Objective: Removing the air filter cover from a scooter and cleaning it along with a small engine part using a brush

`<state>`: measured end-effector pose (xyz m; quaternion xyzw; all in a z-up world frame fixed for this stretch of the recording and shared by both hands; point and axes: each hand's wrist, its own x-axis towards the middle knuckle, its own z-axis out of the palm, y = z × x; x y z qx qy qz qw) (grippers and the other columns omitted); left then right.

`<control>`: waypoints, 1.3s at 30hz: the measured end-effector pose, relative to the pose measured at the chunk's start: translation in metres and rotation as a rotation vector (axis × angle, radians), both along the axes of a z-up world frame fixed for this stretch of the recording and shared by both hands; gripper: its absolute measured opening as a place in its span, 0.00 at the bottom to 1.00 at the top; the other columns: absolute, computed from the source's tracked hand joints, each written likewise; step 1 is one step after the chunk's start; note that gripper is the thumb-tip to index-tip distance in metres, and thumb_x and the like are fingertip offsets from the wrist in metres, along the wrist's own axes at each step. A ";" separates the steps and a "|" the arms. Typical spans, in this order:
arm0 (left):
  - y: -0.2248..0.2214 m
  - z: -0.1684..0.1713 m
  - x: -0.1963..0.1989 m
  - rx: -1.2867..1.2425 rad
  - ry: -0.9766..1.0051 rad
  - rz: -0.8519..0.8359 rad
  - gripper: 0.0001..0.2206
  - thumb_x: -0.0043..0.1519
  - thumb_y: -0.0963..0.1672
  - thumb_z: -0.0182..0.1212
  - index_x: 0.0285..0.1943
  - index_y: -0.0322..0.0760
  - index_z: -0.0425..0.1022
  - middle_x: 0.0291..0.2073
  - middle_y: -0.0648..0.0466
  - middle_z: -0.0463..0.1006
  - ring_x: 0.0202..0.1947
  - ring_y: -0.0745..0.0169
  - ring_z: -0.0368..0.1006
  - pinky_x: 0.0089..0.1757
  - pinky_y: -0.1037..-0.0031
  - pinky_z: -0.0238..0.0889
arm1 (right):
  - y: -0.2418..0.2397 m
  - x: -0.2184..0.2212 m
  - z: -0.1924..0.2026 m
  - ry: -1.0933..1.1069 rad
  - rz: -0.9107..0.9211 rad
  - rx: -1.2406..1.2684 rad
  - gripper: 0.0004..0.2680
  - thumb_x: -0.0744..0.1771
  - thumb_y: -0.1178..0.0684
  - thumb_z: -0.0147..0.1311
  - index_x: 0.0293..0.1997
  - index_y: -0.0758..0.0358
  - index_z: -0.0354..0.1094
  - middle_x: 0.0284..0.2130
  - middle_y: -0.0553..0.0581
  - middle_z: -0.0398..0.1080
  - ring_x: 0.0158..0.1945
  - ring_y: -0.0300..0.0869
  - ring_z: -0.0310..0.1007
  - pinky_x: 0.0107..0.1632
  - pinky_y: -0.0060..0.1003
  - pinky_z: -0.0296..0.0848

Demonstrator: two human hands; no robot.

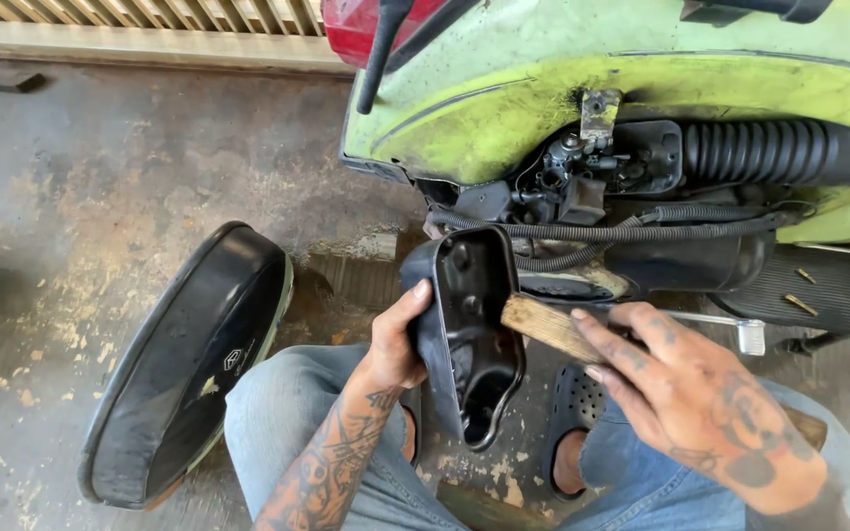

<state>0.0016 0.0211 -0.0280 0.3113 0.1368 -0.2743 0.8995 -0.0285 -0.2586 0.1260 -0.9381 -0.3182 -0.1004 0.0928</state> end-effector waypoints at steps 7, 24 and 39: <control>0.020 -0.015 -0.002 -0.284 -0.388 0.168 0.31 0.61 0.53 0.64 0.68 0.29 0.66 0.57 0.42 0.72 0.55 0.46 0.70 0.56 0.53 0.62 | -0.015 -0.004 -0.012 0.312 0.156 0.139 0.19 0.64 0.50 0.56 0.63 0.56 0.67 0.46 0.51 0.67 0.25 0.36 0.73 0.29 0.31 0.78; 0.062 -0.073 -0.012 -0.227 -0.474 0.584 0.12 0.65 0.47 0.59 0.52 0.39 0.78 0.44 0.57 0.82 0.44 0.67 0.74 0.52 0.69 0.66 | -0.013 -0.005 0.002 0.222 0.027 0.305 0.22 0.60 0.54 0.63 0.61 0.58 0.70 0.50 0.58 0.71 0.32 0.40 0.75 0.33 0.33 0.75; 0.061 -0.065 -0.014 -0.278 -0.484 0.616 0.10 0.66 0.48 0.60 0.50 0.41 0.79 0.42 0.58 0.82 0.42 0.70 0.75 0.50 0.72 0.68 | -0.010 -0.004 -0.013 0.189 -0.020 0.315 0.24 0.56 0.52 0.70 0.59 0.52 0.73 0.45 0.57 0.69 0.34 0.40 0.72 0.36 0.32 0.75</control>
